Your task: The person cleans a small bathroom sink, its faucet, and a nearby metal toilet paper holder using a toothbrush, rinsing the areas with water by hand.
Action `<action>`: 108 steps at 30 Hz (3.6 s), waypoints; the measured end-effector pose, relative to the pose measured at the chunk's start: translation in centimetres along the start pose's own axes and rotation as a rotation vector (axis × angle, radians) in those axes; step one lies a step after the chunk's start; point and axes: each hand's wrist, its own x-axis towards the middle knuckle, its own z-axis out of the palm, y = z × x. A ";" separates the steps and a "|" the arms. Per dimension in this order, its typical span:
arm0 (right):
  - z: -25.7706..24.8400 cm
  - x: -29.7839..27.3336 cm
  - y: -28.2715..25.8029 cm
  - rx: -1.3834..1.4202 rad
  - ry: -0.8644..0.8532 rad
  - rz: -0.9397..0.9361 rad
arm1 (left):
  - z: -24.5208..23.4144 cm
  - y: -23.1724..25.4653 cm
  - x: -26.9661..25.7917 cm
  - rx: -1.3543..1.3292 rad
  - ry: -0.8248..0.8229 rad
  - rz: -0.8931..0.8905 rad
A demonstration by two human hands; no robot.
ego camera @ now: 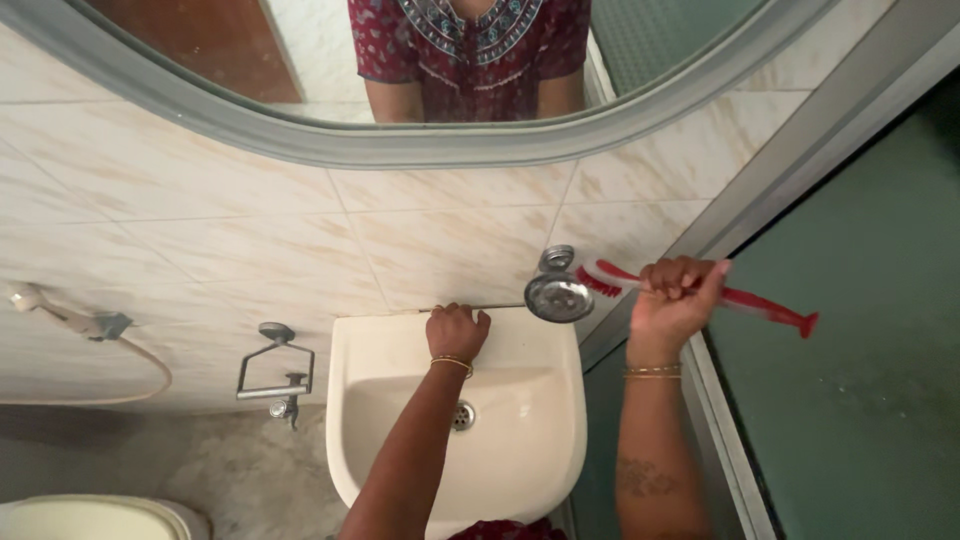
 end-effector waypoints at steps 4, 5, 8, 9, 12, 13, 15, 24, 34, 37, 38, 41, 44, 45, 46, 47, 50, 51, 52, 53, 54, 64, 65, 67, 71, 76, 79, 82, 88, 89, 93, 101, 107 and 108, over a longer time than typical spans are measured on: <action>0.4 -0.9 -0.4 -0.040 -0.016 0.006 | -0.2 0.2 0.1 0.014 -0.008 -0.014; 0.1 -1.0 0.3 -0.040 -0.018 0.008 | -0.3 0.2 0.2 0.012 -0.017 -0.026; -1.1 -1.0 3.5 -0.127 -0.067 -0.051 | -0.4 0.2 0.0 0.006 0.003 -0.001; -1.5 -1.1 4.4 -0.167 -0.114 -0.044 | -0.5 0.2 0.0 0.008 0.006 -0.001; -2.7 -0.3 6.9 -0.194 -0.147 -0.006 | -0.4 0.2 0.1 0.032 0.011 0.009; -3.1 -0.2 7.4 -0.186 -0.131 0.022 | -0.3 0.3 0.0 0.004 0.014 0.007; -3.7 -0.9 8.2 -0.126 -0.156 0.056 | -0.1 0.3 0.1 -0.023 0.018 0.009; -2.4 -0.2 6.3 -0.156 -0.252 0.435 | -0.4 0.4 0.0 0.087 0.064 0.065; -2.8 -10.2 2.5 -0.416 -0.902 0.290 | 0.6 -7.4 -8.8 -0.654 0.288 -0.268; -3.7 -17.8 4.8 -1.107 -1.095 0.738 | 1.3 -11.0 -11.9 -1.273 -0.024 -0.654; -4.0 -19.4 5.8 -1.137 -1.214 0.561 | 1.0 -11.3 -12.6 -1.522 -0.138 -0.752; -5.2 -22.8 8.0 -1.307 -1.307 0.443 | -0.9 -10.8 -13.8 -1.381 -0.100 -0.790; -6.3 -24.1 8.7 -1.422 -1.334 0.426 | -2.3 -10.2 -14.6 -1.387 0.018 -0.552; -6.8 -24.3 8.9 -1.386 -1.386 0.342 | -2.4 -10.0 -14.5 -1.388 0.020 -0.554; -7.4 -24.3 8.9 -1.386 -1.388 0.343 | -2.5 -9.6 -14.4 -1.375 0.015 -0.529; -8.3 -24.1 8.9 -1.290 -1.395 0.335 | -2.9 -9.2 -14.5 -1.361 0.012 -0.506; -10.9 -23.1 9.9 -1.229 -1.359 0.412 | -5.1 -6.4 -13.8 -0.852 0.068 -0.507; -11.5 -23.0 10.5 -1.270 -1.306 0.496 | -6.0 -5.0 -12.8 -0.665 0.167 -0.315; -11.9 -22.8 11.3 -1.264 -1.311 0.495 | -6.8 -3.5 -11.5 -0.473 0.259 -0.125; -12.2 -22.4 12.1 -1.138 -1.019 0.879 | -7.6 -2.4 -10.0 -0.409 0.102 -0.116; -12.4 -22.1 12.8 -0.976 -0.700 1.222 | -8.0 -1.5 -8.2 -0.344 -0.055 -0.108; -14.3 -24.7 21.2 -0.261 -0.271 1.450 | -0.3 -2.1 -0.3 0.104 -0.369 -0.189; -14.1 -25.2 22.0 -0.217 -0.218 1.482 | 0.2 -3.0 0.6 0.101 -0.430 -0.242; -13.7 -25.8 23.0 -0.167 -0.159 1.515 | 1.2 -6.8 2.3 -0.147 -0.631 -0.403; -12.9 -26.2 24.6 -0.287 -0.084 1.590 | 4.1 -11.3 0.6 -0.743 -0.786 -0.563; -12.0 -26.3 27.9 -0.288 -0.218 1.638 | -0.9 -10.2 -3.1 -0.032 -0.762 -0.197; -11.0 -26.4 28.5 -0.291 -0.339 1.645 | -5.2 -7.8 -3.4 -0.233 -0.410 -0.095; -9.7 -26.1 28.3 -0.239 -0.418 1.740 | -7.6 -5.0 -3.1 -0.324 -0.308 0.102; -9.8 -25.2 26.3 -0.183 0.042 1.627 | -7.8 -1.4 -1.7 0.019 -0.450 -0.042; -10.0 -25.0 26.5 -0.129 0.120 1.648 | -6.9 -1.6 -1.5 0.025 -0.501 -0.136; -11.4 -24.1 25.7 -0.047 0.202 1.748 | 0.0 -7.3 -2.8 -0.302 -0.286 -0.284; -7.8 -17.8 16.2 -0.736 -0.687 1.646 | 9.0 -12.1 -12.0 -1.415 -0.317 -1.155; 5.3 -2.6 9.3 -1.512 -0.968 0.742 | 9.9 -8.1 -11.7 -1.811 -0.316 -1.324; 5.6 -0.7 8.0 -1.484 -0.980 0.562 | 9.7 -7.9 -11.7 -1.828 -0.304 -1.275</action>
